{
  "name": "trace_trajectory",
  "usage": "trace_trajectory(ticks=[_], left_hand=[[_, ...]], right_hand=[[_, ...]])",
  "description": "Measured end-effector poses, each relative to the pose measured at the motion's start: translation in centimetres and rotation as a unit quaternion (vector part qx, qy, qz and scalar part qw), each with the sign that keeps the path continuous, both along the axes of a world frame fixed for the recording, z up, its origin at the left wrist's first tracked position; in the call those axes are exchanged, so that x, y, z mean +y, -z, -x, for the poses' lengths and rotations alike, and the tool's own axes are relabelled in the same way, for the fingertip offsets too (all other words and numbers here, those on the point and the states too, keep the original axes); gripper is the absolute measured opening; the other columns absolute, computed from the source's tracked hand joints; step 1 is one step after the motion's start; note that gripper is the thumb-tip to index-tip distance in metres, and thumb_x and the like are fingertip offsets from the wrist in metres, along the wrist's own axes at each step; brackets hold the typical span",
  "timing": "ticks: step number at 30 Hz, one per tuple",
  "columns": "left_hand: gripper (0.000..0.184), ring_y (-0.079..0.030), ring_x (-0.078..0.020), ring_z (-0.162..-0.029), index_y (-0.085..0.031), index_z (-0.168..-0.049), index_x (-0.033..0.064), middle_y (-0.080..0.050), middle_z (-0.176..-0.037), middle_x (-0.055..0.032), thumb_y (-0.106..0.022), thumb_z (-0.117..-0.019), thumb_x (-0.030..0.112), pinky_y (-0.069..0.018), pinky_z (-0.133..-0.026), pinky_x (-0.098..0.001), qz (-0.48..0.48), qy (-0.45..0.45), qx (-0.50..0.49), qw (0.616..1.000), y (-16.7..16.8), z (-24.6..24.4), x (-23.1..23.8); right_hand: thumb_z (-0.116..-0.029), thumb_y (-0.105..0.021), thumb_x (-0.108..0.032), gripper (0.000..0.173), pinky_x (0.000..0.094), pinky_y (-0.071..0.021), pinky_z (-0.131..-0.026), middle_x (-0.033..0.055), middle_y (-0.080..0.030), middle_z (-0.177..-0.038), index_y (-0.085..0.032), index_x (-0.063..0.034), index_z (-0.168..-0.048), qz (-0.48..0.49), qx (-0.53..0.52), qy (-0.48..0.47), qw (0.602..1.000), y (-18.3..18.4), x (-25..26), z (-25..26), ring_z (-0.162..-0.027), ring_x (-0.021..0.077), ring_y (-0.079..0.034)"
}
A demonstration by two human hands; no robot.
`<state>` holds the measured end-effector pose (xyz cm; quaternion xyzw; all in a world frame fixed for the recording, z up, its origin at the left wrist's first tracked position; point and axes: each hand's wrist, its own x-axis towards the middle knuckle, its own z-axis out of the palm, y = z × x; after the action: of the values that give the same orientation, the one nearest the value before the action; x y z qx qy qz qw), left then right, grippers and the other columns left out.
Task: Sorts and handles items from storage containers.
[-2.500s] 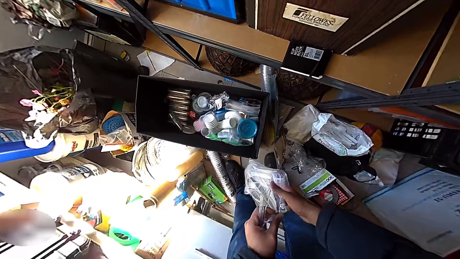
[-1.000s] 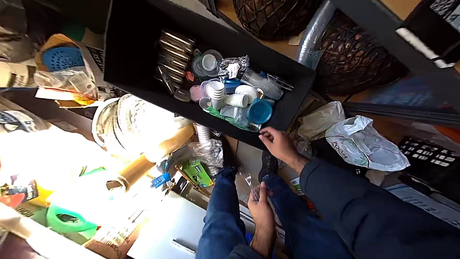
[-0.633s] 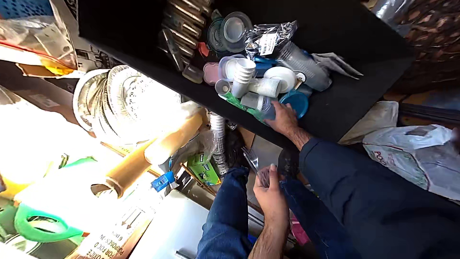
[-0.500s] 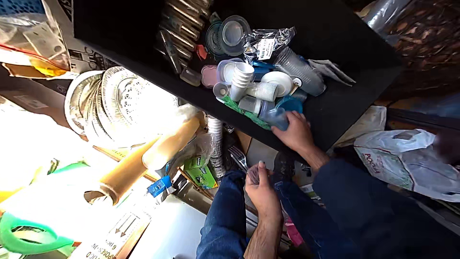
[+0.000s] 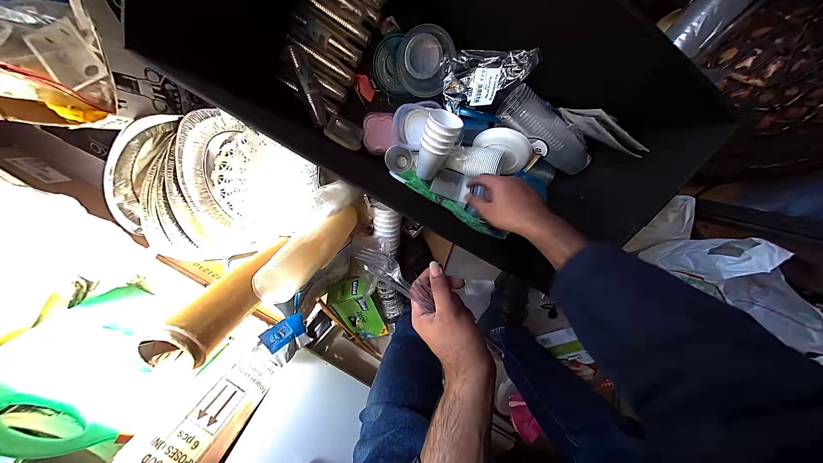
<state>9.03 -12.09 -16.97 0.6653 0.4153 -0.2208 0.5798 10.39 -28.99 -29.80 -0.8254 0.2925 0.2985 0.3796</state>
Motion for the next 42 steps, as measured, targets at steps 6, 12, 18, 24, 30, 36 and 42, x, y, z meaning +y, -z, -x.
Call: trace_trajectory(ticks=[6,12,18,24,30,36,42], left_hand=[[0.022,-0.042,-0.009,-0.044,-0.066,-0.102,0.0055,-0.061,-0.069,-0.0069,-0.057,-0.1065,0.025,-0.0344,-0.04,-0.0207,0.023,-0.011,0.013,1.0,0.1,0.6,0.4],[0.022,-0.042,-0.0091,-0.043,-0.067,-0.102,0.0055,-0.062,-0.069,-0.0064,-0.057,-0.1062,0.025,-0.0342,-0.04,-0.0209,0.021,-0.046,0.018,0.999,0.0,0.5,0.9],[0.022,-0.043,-0.0083,-0.044,-0.066,-0.103,0.0047,-0.061,-0.069,-0.0052,-0.056,-0.1068,0.024,-0.0359,-0.041,-0.0199,0.021,-0.062,0.01,0.998,-0.4,-0.6,0.5],[0.022,-0.043,-0.0088,-0.042,-0.063,-0.105,0.0046,-0.062,-0.07,-0.0061,-0.055,-0.1071,0.025,-0.0371,-0.039,-0.0208,0.017,-0.056,0.011,0.998,-0.5,-0.6,0.1],[0.021,-0.043,-0.0079,-0.043,-0.063,-0.104,0.0083,-0.06,-0.071,-0.003,-0.056,-0.1068,0.028,-0.0356,-0.039,-0.0195,0.013,-0.044,0.007,0.999,-0.3,0.0,0.0],[0.022,-0.044,-0.0081,-0.043,-0.063,-0.105,0.0062,-0.061,-0.071,-0.0047,-0.056,-0.1069,0.027,-0.0367,-0.038,-0.0197,0.013,-0.041,0.005,0.999,-0.2,-0.3,0.0],[0.022,-0.041,-0.007,-0.042,-0.065,-0.105,0.0089,-0.061,-0.071,-0.0034,-0.055,-0.1072,0.028,-0.0334,-0.039,-0.0184,0.032,-0.058,0.017,0.998,-0.6,-1.1,0.3]], right_hand=[[-0.0934,-0.06,-0.004,0.065,0.0644,-0.0534,-0.071,0.0321,-0.067,-0.098,-0.034,0.0047,-0.152,0.19,0.191,-0.179,0.946,7.7,5.0,-3.7,-0.091,0.0518,-0.068],[-0.0941,-0.064,-0.047,0.041,0.0692,-0.0505,-0.072,0.0207,-0.07,-0.09,-0.073,-0.0068,-0.099,0.071,0.082,-0.01,0.994,0.8,-0.2,-0.1,-0.088,0.0429,-0.068],[-0.1,-0.055,-0.018,0.02,0.0346,-0.0504,-0.044,0.0067,-0.058,-0.06,-0.068,-0.0048,-0.096,-0.258,0.119,0.137,0.949,-10.8,-1.9,10.6,-0.045,0.0169,-0.055],[-0.0989,-0.058,-0.049,0.049,0.0618,-0.0522,-0.089,0.0204,-0.07,-0.106,-0.067,-0.0054,-0.119,-0.108,0.346,-0.172,0.916,-9.4,4.8,13.4,-0.103,0.0389,-0.068],[-0.0999,-0.062,-0.031,0.023,0.0398,-0.0592,-0.059,0.0013,-0.069,-0.073,-0.075,-0.0114,-0.098,-0.146,-0.097,0.065,0.982,-7.3,6.0,8.0,-0.062,0.0152,-0.066],[-0.0978,-0.058,-0.01,0.034,0.0558,-0.0589,-0.079,0.0091,-0.07,-0.124,-0.067,-0.0124,-0.13,0.038,-0.007,-0.072,0.997,4.7,1.6,1.4,-0.099,0.0322,-0.071],[-0.0977,-0.051,0.009,0.049,0.0578,-0.054,-0.078,0.0225,-0.04,-0.156,-0.048,0.0,-0.146,0.141,0.095,-0.441,0.881,3.5,0.2,1.4,-0.116,0.0476,-0.06]])
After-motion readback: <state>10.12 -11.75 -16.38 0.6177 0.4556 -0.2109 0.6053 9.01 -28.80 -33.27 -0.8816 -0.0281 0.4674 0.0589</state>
